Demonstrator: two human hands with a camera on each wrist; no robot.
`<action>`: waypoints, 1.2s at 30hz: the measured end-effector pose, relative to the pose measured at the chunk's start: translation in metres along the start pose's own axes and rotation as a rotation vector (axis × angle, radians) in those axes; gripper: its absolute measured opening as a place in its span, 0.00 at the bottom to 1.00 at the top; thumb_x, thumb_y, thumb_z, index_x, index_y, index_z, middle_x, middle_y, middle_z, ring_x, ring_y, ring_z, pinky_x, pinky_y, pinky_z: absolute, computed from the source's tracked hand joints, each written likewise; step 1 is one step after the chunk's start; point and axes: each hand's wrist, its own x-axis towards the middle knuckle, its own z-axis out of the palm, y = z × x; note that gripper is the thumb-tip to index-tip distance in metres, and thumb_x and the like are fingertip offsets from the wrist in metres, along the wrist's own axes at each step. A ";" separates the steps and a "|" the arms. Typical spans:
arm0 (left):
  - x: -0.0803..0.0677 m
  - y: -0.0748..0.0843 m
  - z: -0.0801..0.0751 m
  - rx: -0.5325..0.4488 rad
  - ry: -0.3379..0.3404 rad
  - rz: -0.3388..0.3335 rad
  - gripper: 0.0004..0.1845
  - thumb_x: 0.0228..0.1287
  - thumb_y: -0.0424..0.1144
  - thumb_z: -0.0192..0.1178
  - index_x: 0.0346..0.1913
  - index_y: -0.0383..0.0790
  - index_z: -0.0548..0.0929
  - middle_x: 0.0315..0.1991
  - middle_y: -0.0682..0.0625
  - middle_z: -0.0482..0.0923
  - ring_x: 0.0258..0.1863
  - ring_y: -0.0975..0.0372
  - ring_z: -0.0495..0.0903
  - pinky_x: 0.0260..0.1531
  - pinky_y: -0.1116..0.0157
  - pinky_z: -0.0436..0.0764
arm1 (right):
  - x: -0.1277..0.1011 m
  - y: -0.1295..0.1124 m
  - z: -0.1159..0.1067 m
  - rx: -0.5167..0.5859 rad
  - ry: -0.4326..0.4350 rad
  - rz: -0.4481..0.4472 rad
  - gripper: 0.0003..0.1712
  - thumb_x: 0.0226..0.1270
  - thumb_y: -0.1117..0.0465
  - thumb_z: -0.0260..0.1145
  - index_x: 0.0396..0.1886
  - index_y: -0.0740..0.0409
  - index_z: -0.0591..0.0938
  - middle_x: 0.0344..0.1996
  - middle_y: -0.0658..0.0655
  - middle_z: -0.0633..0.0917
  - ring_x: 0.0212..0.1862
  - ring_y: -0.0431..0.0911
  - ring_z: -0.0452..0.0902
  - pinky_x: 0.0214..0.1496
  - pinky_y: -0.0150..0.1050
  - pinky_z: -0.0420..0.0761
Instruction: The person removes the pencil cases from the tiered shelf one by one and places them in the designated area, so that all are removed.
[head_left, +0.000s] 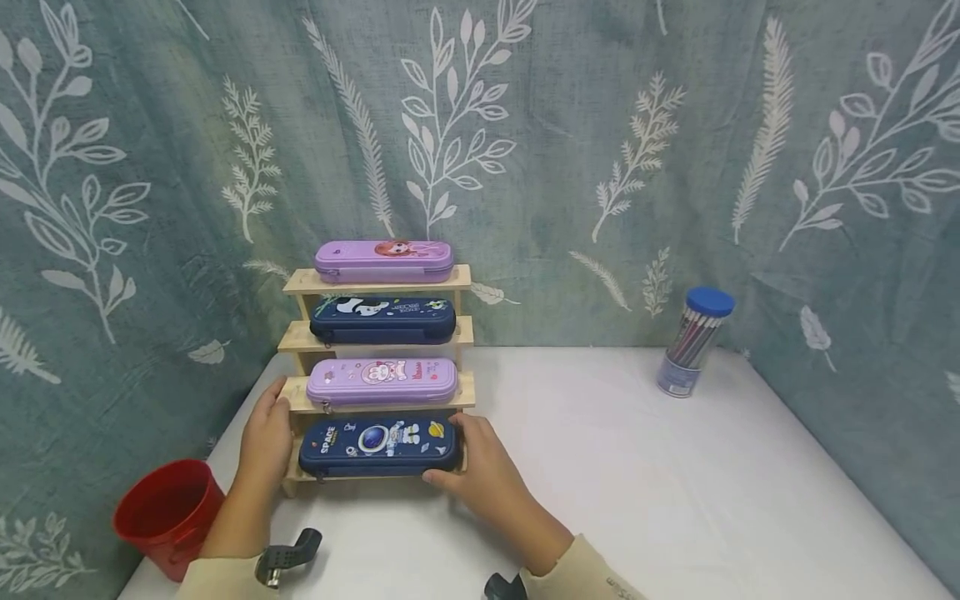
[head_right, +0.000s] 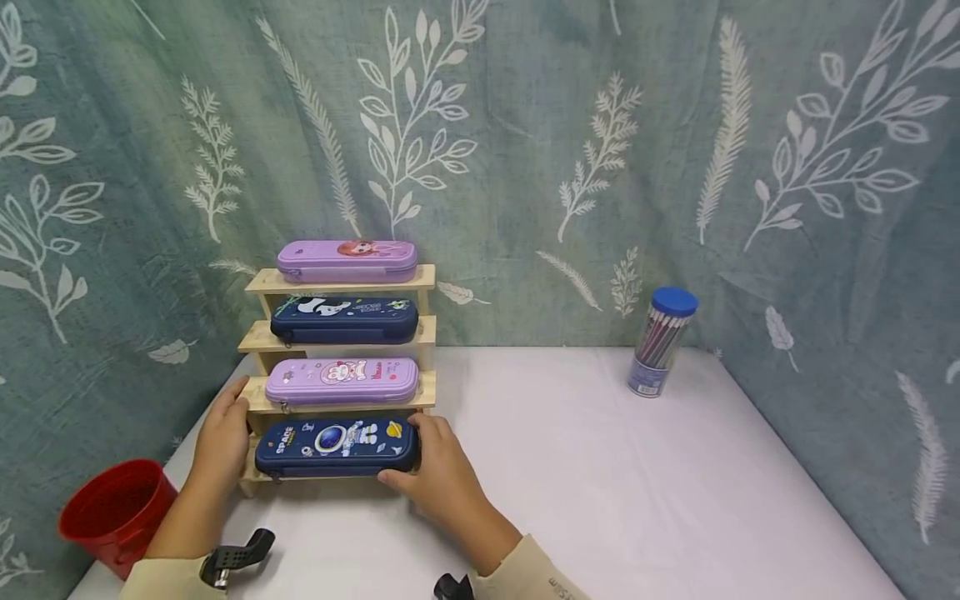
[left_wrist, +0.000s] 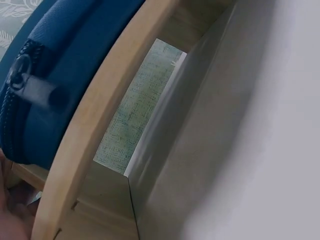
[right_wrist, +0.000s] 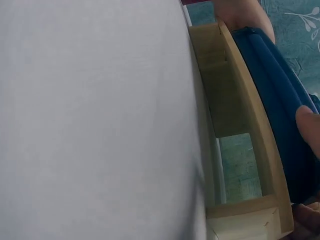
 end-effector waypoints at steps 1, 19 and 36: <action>0.001 0.000 -0.001 -0.003 -0.001 -0.001 0.33 0.83 0.55 0.27 0.86 0.55 0.47 0.86 0.52 0.48 0.85 0.49 0.46 0.81 0.38 0.51 | 0.001 0.000 0.001 0.009 -0.001 0.004 0.51 0.55 0.41 0.82 0.72 0.56 0.70 0.66 0.57 0.78 0.69 0.52 0.75 0.75 0.53 0.75; -0.005 -0.012 -0.002 0.023 0.003 0.030 0.32 0.84 0.51 0.26 0.86 0.55 0.48 0.86 0.48 0.47 0.85 0.46 0.44 0.82 0.38 0.46 | -0.004 0.007 0.002 0.172 -0.050 0.146 0.51 0.53 0.43 0.84 0.76 0.47 0.72 0.71 0.55 0.78 0.75 0.55 0.71 0.77 0.61 0.70; -0.004 -0.004 -0.002 0.024 0.020 0.045 0.32 0.84 0.52 0.27 0.86 0.56 0.49 0.86 0.49 0.46 0.86 0.47 0.42 0.82 0.38 0.45 | 0.002 0.036 -0.025 0.462 -0.092 0.155 0.49 0.53 0.55 0.86 0.75 0.47 0.74 0.70 0.56 0.75 0.75 0.56 0.71 0.71 0.41 0.78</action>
